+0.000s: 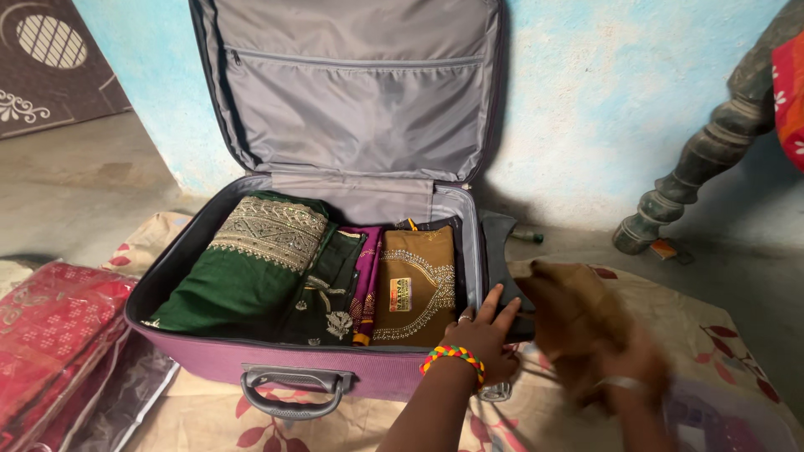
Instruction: The person unzips a purple suitcase and removes several packed garments in plastic bags and then individually, including a red outfit, a green and gold outfit, and other colorful pieces of clothing.
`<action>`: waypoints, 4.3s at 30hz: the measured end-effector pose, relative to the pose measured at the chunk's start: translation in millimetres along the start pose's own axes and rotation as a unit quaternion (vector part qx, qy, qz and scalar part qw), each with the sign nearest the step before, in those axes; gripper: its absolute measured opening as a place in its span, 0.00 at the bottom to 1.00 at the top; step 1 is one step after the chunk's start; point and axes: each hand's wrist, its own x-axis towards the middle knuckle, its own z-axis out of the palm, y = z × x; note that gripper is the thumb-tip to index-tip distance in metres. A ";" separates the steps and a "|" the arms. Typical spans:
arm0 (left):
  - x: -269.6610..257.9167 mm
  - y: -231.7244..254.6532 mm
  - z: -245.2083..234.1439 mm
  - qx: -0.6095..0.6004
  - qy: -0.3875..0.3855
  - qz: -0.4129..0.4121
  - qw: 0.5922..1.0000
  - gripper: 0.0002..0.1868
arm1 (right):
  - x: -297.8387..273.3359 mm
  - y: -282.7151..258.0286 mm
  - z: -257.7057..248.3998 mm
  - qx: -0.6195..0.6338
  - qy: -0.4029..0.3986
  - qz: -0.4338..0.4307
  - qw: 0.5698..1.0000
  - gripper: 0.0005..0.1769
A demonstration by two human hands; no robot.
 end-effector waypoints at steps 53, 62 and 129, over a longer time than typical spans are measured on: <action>-184.4 -285.7 -172.2 0.049 0.142 -0.362 0.920 0.47 | -181.2 -351.1 83.1 0.216 -0.379 -0.306 0.846 0.20; -167.1 -323.9 -223.5 -0.130 0.155 -0.492 0.847 0.51 | -191.0 -395.3 85.6 -0.103 -0.436 -0.245 0.860 0.31; 68.3 64.4 141.5 -0.365 0.022 -0.096 0.926 0.59 | -14.5 4.4 -94.7 0.353 -0.247 0.368 0.824 0.28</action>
